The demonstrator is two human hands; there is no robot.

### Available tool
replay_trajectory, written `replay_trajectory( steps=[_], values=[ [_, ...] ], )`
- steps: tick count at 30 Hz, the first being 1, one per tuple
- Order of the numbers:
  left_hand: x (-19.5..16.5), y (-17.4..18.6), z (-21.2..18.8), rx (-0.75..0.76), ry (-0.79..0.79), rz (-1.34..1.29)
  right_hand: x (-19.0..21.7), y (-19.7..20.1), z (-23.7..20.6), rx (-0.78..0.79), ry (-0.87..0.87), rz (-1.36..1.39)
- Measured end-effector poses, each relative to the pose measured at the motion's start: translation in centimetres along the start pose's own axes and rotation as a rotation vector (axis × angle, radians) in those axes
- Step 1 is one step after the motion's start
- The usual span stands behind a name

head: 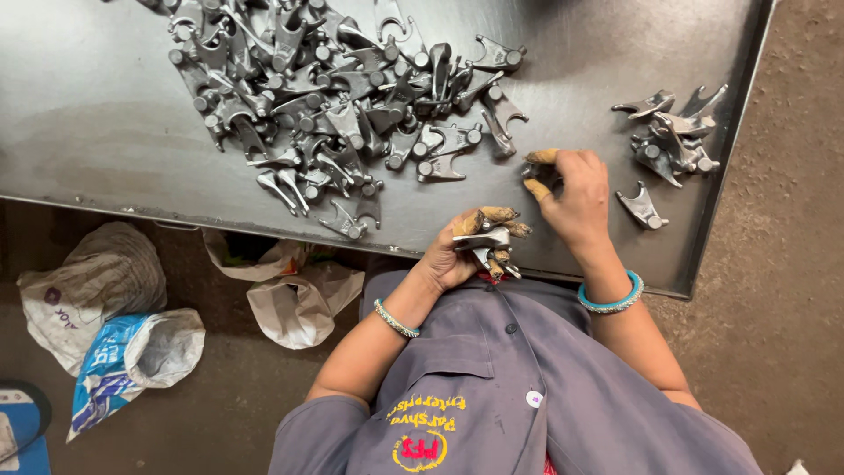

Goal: The person picks up metal yoke-shaped castings one at a time from a metal table, turns each casting over in both hands to check it, and sets it aside. After inspecting a batch, the person opens a white woven sack and places the castings into it.

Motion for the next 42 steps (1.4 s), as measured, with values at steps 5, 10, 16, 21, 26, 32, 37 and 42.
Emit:
replay_trajectory(
  steps=[5,10,16,21,26,32,37,42],
  values=[
    [-0.1,-0.2,0.0,0.07,-0.008,0.001,-3.4,-0.9,-0.6,0.056,-0.172,1.072],
    [0.1,0.3,0.1,0.024,-0.006,0.003,-5.4,0.2,-2.1,0.174,-0.33,1.682],
    [0.0,-0.1,0.2,0.067,-0.009,0.01,-3.8,1.5,-2.7,0.248,-0.319,1.656],
    [0.0,-0.3,0.3,-0.008,0.008,0.015,-2.2,2.6,-2.5,0.322,-0.203,1.625],
    [0.1,-0.4,0.4,0.033,-0.014,0.014,-1.3,3.1,-2.0,0.29,-0.179,1.534],
    [-0.1,-0.4,0.4,0.047,0.006,0.039,-0.2,4.0,-2.0,0.319,-0.186,1.498],
    [0.2,0.0,0.4,-0.015,0.011,0.005,1.8,3.8,-1.8,0.447,-0.138,1.048],
    [0.2,0.4,0.1,0.076,-0.059,-0.039,2.8,3.5,0.2,0.328,-0.004,0.557]
  ],
)
Point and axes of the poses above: each hand's wrist, its own z-axis towards the middle knuckle, its own y-axis out of the back of the hand, x = y × z, the point moved 2 cm from there along z, towards the middle knuckle, and after that the axes turned 13 degrees about x, right-handed, at the moved point
